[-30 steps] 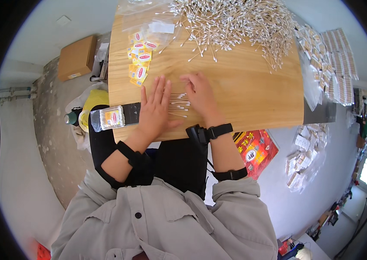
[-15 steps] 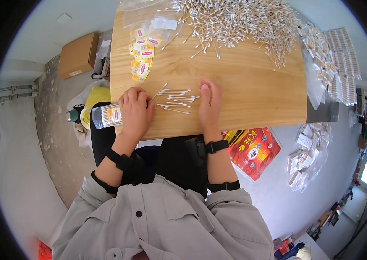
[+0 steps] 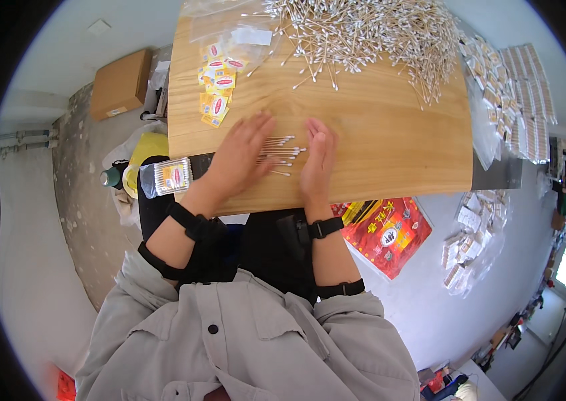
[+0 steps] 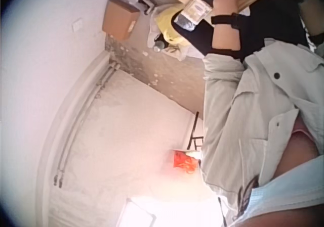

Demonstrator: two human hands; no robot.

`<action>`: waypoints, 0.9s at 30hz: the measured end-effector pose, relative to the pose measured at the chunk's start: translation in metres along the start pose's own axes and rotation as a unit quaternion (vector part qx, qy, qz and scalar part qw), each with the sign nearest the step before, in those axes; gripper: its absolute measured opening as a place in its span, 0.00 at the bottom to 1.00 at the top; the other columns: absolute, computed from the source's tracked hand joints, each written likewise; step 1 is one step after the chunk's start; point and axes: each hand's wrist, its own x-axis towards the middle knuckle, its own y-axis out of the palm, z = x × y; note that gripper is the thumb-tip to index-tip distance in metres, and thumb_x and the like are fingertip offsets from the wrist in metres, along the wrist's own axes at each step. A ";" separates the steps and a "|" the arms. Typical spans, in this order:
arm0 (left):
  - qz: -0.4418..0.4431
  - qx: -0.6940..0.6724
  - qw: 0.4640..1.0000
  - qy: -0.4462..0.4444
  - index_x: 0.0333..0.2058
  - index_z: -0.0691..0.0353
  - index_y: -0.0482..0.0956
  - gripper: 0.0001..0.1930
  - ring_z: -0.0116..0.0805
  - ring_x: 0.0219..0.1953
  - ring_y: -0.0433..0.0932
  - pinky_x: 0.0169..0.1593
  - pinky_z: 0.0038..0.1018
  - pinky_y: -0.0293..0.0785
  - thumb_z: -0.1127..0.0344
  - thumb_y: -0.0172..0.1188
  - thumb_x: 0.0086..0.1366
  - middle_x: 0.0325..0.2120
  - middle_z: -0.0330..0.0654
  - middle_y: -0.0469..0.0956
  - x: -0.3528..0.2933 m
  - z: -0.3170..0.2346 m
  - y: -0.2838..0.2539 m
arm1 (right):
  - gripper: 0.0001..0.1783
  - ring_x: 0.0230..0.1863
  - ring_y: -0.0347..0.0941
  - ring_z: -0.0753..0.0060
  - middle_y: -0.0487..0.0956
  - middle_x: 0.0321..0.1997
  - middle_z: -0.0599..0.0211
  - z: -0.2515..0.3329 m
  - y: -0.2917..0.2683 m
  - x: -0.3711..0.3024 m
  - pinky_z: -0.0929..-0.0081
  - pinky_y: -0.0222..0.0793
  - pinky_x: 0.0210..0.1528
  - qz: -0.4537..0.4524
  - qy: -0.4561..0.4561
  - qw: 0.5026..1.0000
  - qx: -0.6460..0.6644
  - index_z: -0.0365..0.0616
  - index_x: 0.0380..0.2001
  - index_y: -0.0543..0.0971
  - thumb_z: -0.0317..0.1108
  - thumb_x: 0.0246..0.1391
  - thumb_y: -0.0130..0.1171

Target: The person sits at a wooden table and packs cotton swabs into small plastic bags. They gather swabs from a large pile, align them into neat rows, and place them into clear packaging. The person then seals the bags and stacks them on the table.

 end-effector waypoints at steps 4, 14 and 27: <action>0.077 0.086 0.993 0.010 0.67 0.67 0.53 0.53 0.45 0.72 0.50 0.71 0.46 0.43 0.43 0.68 0.50 0.69 0.50 0.52 -0.020 -0.017 0.006 | 0.30 0.70 0.55 0.60 0.63 0.65 0.54 -0.020 0.001 -0.001 0.63 0.48 0.72 0.053 0.026 0.997 0.041 0.35 0.62 0.59 0.50 0.71 0.34; 0.052 0.102 0.989 -0.092 0.67 0.69 0.50 0.63 0.45 0.73 0.44 0.71 0.52 0.40 0.40 0.73 0.39 0.70 0.51 0.47 -0.035 -0.024 -0.003 | 0.17 0.52 0.69 0.63 0.71 0.50 0.58 0.019 -0.005 -0.010 0.68 0.69 0.52 0.096 -0.081 0.945 -0.302 0.41 0.48 0.76 0.28 0.54 0.62; 0.037 0.104 0.991 -0.080 0.68 0.70 0.48 0.62 0.45 0.73 0.43 0.71 0.52 0.40 0.35 0.67 0.43 0.70 0.52 0.47 -0.041 -0.022 0.010 | 0.07 0.34 0.75 0.67 0.73 0.34 0.64 0.029 -0.003 -0.004 0.72 0.73 0.37 0.137 -0.036 0.919 -0.368 0.44 0.32 0.82 0.28 0.47 0.67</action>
